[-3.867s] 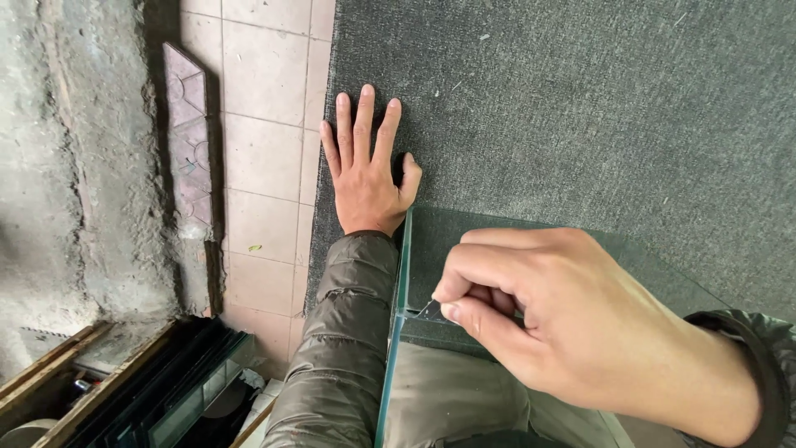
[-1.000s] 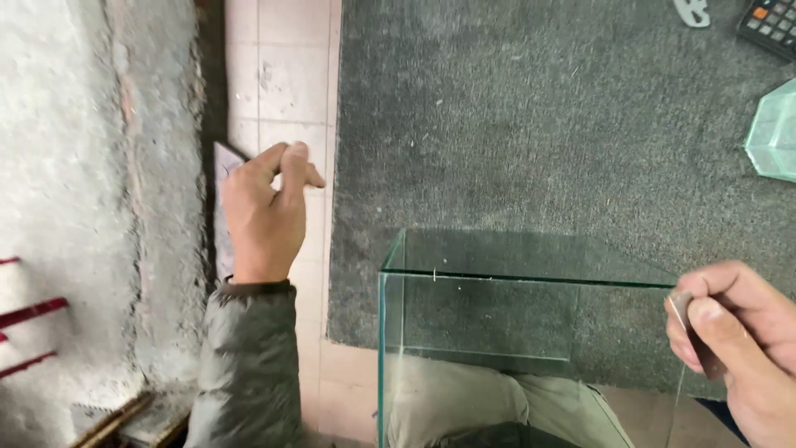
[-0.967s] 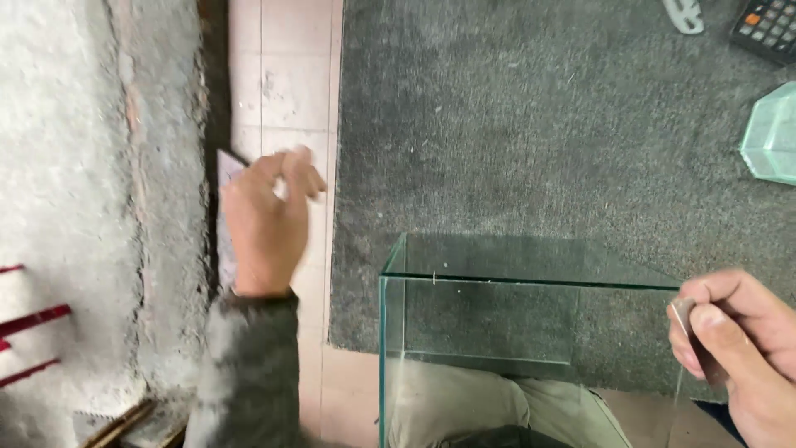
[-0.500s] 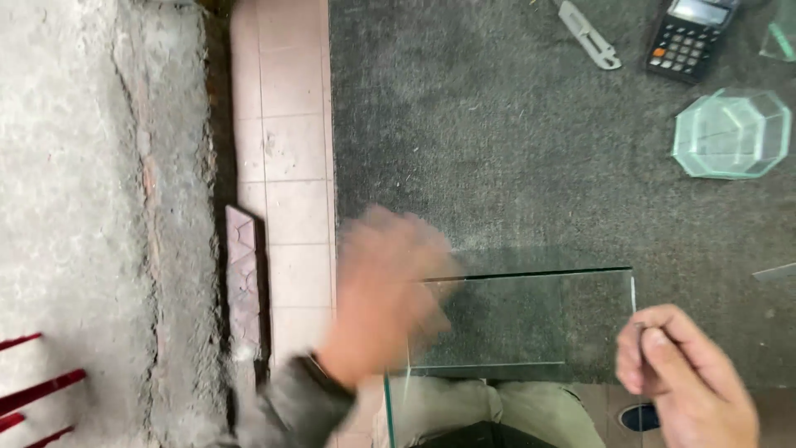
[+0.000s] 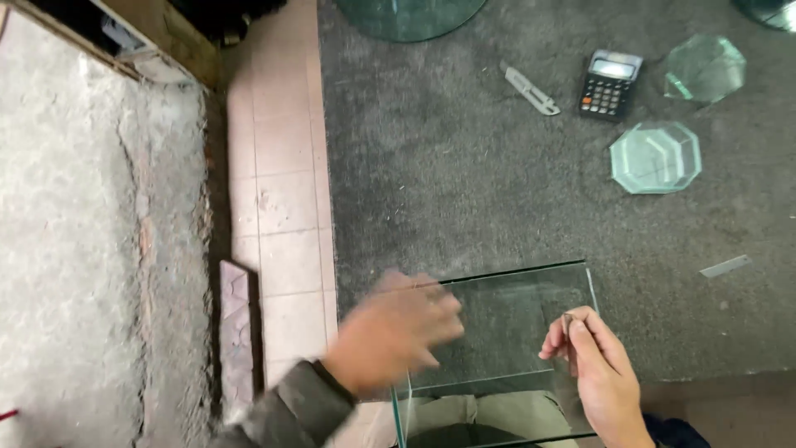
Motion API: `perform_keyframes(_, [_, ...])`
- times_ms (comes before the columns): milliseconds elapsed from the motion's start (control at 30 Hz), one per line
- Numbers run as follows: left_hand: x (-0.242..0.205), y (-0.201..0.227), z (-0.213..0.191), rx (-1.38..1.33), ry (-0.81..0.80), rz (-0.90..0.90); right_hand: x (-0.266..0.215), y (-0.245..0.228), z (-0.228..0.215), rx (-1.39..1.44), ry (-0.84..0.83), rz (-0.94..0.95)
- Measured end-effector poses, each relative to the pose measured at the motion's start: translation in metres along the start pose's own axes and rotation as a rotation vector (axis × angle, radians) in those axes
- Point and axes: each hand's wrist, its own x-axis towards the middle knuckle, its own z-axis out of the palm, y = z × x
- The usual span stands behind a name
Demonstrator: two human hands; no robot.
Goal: Scraping excess silicone or glue from the seams of a glass aquarium using a razor blade.
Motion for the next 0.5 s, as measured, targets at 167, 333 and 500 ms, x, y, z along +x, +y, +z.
perform_keyframes(167, [-0.081, -0.118, -0.054, 0.307, 0.049, -1.107, -0.001, 0.005, 0.000, -0.002, 0.003, -0.024])
perform_keyframes(333, [0.020, -0.002, -0.043, -0.356, 0.288, -0.730, 0.010, 0.015, 0.004, 0.087, 0.029, -0.042])
perform_keyframes(500, [0.072, 0.075, -0.059, 0.351, -0.151, -0.084, 0.014, 0.029, -0.001, 0.190, 0.066, -0.105])
